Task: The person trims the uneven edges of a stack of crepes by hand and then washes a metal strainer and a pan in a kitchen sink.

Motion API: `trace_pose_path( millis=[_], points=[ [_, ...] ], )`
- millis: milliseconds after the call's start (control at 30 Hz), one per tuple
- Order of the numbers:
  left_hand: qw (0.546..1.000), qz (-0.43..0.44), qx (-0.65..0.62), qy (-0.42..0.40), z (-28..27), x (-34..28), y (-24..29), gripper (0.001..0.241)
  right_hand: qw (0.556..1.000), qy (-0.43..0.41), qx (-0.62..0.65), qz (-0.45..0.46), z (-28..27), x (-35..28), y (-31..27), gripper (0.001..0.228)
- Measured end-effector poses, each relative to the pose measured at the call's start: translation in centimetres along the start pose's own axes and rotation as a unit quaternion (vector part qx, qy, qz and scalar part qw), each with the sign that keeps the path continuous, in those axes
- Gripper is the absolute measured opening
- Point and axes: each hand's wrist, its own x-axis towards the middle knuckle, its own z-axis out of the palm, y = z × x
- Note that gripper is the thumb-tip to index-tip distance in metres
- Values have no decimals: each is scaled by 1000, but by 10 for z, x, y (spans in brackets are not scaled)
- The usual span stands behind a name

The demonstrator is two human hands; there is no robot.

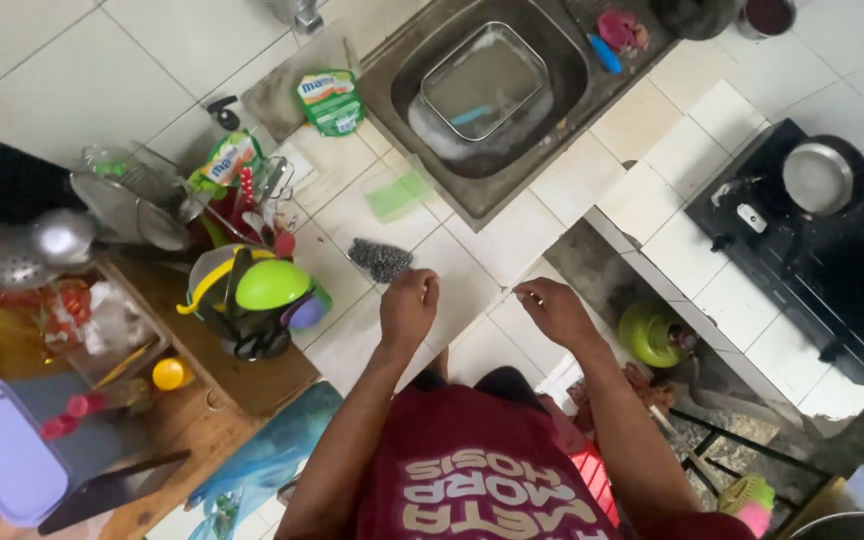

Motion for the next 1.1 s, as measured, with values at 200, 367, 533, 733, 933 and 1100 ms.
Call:
trace_pose_path(
  millis=[200, 367, 533, 733, 933, 1100],
  points=[
    [985, 37, 153, 78, 17, 108, 16, 23, 993, 20, -56, 101, -79, 96, 37, 30],
    [970, -33, 223, 94, 73, 152, -8, 30, 982, 105, -157, 2, -157, 273, 161, 26],
    [941, -122, 304, 90, 104, 163, -24, 26, 944, 151, -292, 2, -224, 434, 222, 32],
    [960, -167, 215, 71, 60, 169, 5, 29, 954, 146, -257, 52, -239, 493, 242, 68],
    [915, -296, 274, 22, 35, 160, 2, 50, 967, 143, -213, 7, -226, 519, 303, 46],
    [870, -398, 289, -31, 9, 156, 4, 46, 941, 140, -290, -104, -227, 489, 253, 27]
  ],
)
